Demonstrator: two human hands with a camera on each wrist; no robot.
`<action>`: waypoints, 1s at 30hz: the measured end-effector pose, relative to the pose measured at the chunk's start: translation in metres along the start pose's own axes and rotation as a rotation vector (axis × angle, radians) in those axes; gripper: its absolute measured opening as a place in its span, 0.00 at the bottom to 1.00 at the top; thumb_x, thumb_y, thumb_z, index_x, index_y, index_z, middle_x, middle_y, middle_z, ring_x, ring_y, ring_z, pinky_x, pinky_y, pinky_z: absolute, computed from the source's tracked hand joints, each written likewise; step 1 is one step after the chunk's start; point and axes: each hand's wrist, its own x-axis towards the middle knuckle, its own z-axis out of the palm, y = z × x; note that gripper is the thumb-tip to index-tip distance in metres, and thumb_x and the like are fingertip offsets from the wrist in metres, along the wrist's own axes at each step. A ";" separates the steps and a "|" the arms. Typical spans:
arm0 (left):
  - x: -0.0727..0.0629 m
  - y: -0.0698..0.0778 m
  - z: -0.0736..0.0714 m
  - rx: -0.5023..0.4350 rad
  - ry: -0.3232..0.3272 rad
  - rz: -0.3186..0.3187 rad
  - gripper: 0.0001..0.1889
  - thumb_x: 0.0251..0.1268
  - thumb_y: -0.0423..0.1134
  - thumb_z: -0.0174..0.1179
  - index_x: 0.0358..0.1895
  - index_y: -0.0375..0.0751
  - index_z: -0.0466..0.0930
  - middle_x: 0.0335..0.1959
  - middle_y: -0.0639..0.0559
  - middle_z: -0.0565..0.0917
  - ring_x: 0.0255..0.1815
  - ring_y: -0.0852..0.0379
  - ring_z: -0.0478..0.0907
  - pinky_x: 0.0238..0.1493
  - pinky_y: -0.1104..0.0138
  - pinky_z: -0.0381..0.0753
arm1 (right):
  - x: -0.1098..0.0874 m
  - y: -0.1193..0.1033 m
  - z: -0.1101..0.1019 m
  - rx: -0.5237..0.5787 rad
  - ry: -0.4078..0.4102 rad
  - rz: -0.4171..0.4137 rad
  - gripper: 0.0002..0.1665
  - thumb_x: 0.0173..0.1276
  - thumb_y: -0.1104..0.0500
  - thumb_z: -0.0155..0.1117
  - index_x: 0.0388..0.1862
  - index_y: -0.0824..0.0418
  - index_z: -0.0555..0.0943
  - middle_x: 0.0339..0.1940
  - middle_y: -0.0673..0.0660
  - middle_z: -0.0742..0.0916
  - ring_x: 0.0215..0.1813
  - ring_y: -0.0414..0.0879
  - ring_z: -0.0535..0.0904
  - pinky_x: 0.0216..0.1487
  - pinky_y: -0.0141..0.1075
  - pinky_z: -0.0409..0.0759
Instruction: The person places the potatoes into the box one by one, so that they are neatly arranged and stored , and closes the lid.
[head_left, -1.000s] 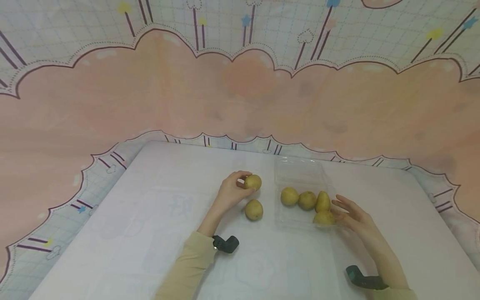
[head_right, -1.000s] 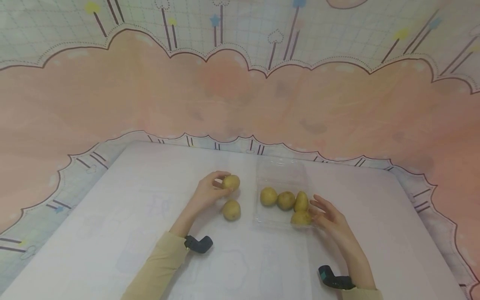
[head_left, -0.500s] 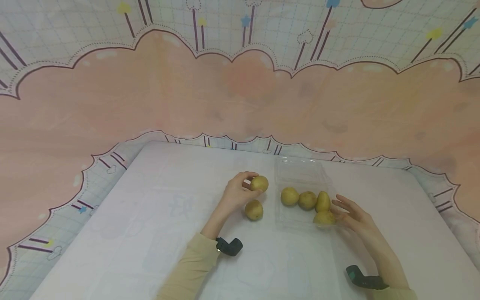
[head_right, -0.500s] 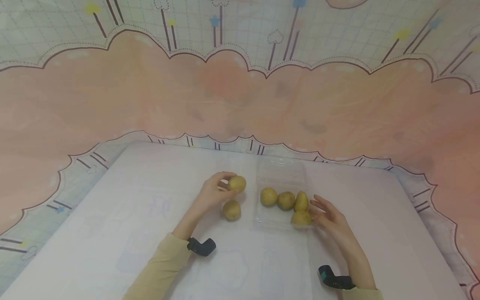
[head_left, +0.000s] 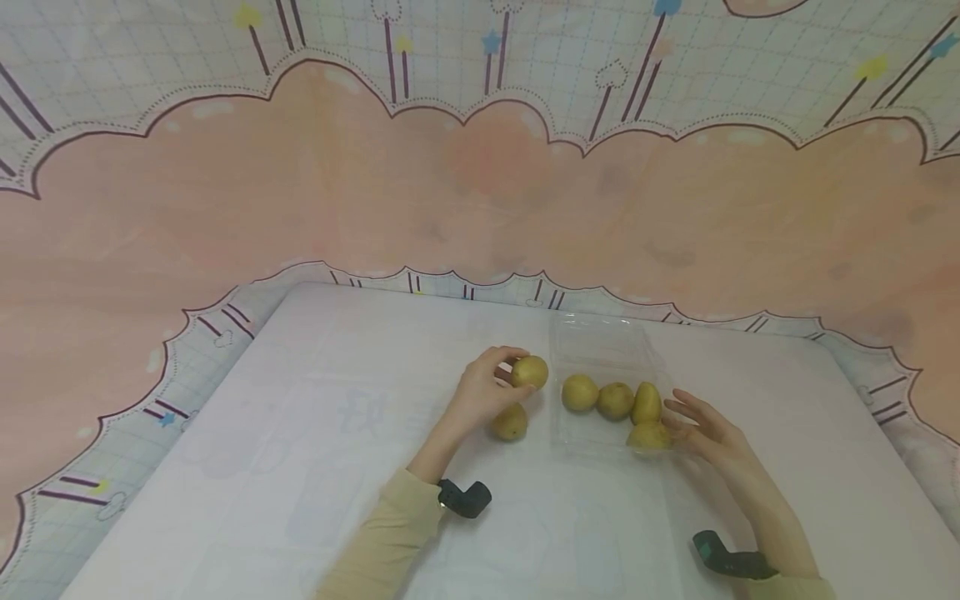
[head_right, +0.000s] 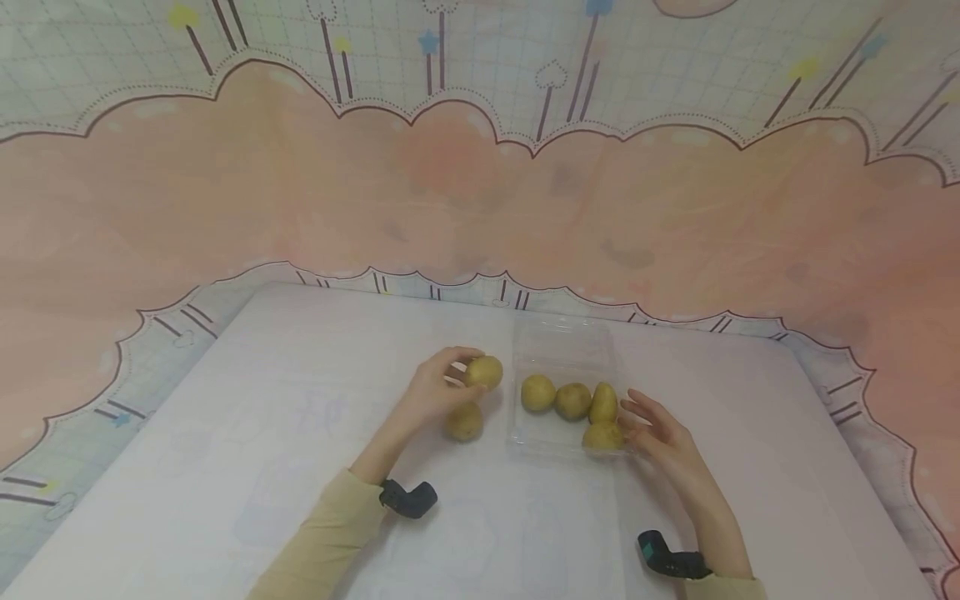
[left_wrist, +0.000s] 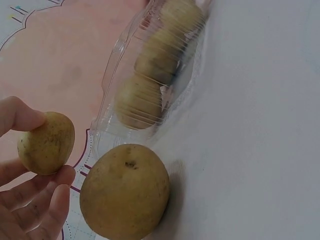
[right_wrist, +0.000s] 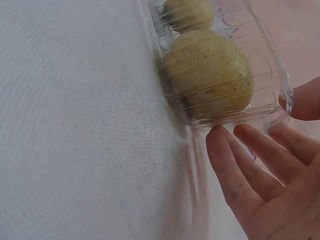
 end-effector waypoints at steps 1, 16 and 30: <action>0.000 0.001 0.001 -0.001 -0.004 -0.003 0.25 0.53 0.36 0.69 0.57 0.43 0.77 0.52 0.47 0.80 0.44 0.52 0.79 0.43 0.67 0.82 | 0.000 0.000 0.000 0.003 0.000 -0.006 0.34 0.74 0.60 0.50 0.75 0.65 0.55 0.57 0.29 0.73 0.53 0.23 0.76 0.49 0.22 0.76; -0.005 0.008 0.009 -0.002 -0.055 0.045 0.24 0.54 0.35 0.69 0.56 0.41 0.77 0.50 0.45 0.79 0.42 0.53 0.80 0.41 0.70 0.82 | 0.000 0.000 0.000 -0.007 0.006 0.010 0.34 0.73 0.60 0.51 0.75 0.65 0.55 0.58 0.32 0.74 0.52 0.23 0.77 0.48 0.23 0.77; -0.008 0.014 0.022 0.007 -0.105 0.081 0.24 0.53 0.35 0.69 0.56 0.43 0.78 0.50 0.47 0.80 0.43 0.54 0.80 0.41 0.73 0.80 | 0.001 -0.002 -0.001 -0.024 0.005 0.031 0.34 0.73 0.58 0.51 0.75 0.64 0.55 0.66 0.50 0.75 0.53 0.22 0.76 0.49 0.24 0.77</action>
